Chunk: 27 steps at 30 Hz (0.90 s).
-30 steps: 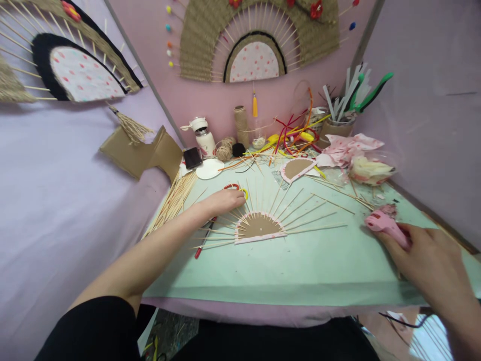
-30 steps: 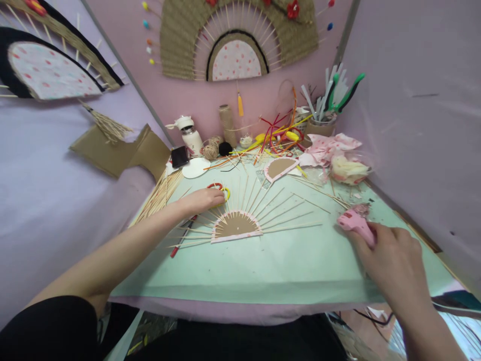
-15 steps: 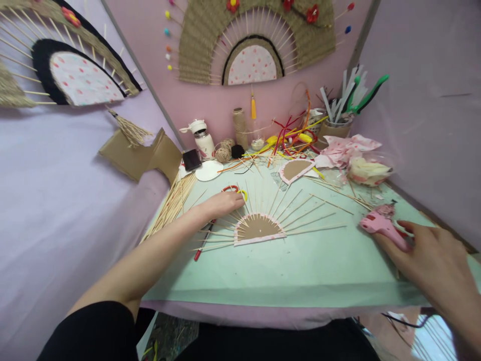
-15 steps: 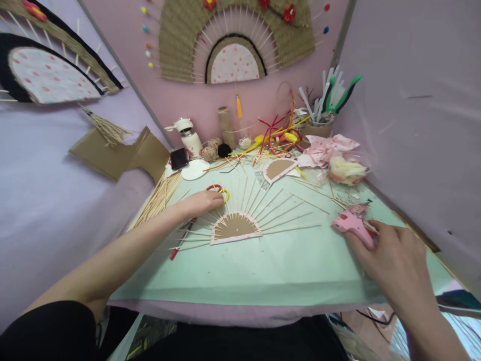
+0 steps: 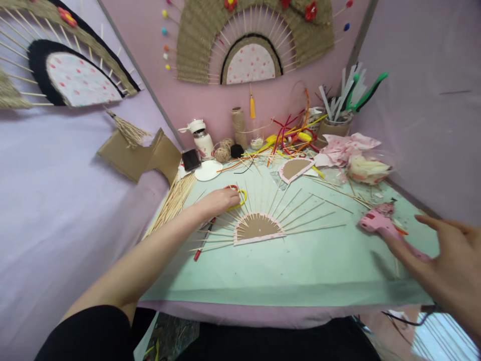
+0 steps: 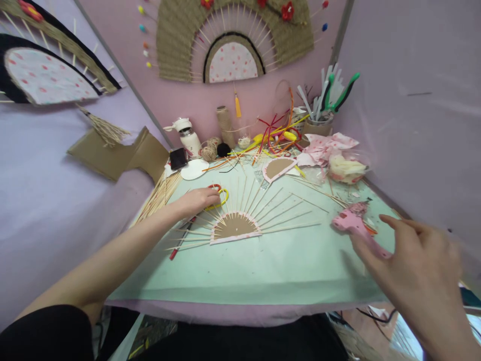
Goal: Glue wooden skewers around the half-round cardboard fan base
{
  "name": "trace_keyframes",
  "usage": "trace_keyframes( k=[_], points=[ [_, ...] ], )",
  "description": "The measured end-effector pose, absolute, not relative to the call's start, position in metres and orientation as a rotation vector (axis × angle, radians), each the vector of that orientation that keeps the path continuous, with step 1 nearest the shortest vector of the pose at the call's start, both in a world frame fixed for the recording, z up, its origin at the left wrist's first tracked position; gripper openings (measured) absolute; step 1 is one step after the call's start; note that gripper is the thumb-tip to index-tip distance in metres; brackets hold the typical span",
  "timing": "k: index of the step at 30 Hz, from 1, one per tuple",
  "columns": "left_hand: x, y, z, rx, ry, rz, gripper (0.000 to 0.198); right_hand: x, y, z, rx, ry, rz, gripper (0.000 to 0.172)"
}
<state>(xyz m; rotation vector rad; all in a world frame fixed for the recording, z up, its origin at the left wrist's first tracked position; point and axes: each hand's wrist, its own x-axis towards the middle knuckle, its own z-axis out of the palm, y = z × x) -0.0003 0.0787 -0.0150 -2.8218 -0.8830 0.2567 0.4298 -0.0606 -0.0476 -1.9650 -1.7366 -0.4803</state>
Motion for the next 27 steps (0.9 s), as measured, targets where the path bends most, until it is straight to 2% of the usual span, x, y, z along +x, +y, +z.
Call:
trace_keyframes(
  k=[3,5,7,10,16,27],
  points=[
    [-0.011,0.084,-0.010,-2.770,-1.018,0.146,0.021,0.409,-0.065,-0.036,-1.754,-1.749,-0.510,0.060],
    [-0.017,0.090,-0.008,-2.748,-1.083,0.074,0.023,0.388,-0.066,-0.033,-1.554,-1.779,-0.463,0.043],
    [-0.022,0.096,-0.008,-2.725,-1.142,0.022,0.024,0.364,-0.064,-0.034,-1.387,-1.870,-0.349,0.029],
    [-0.026,0.102,-0.011,-2.698,-1.247,-0.033,0.031,0.325,-0.057,-0.034,-1.191,-2.023,-0.111,0.019],
    [-0.030,0.111,-0.017,-2.679,-1.473,-0.072,0.043,0.264,-0.030,-0.027,-1.137,-2.344,0.202,0.022],
    [-0.031,0.130,-0.035,-2.655,-1.625,-0.148,0.045,0.232,-0.005,-0.039,-1.261,-2.510,0.285,0.029]
  ],
)
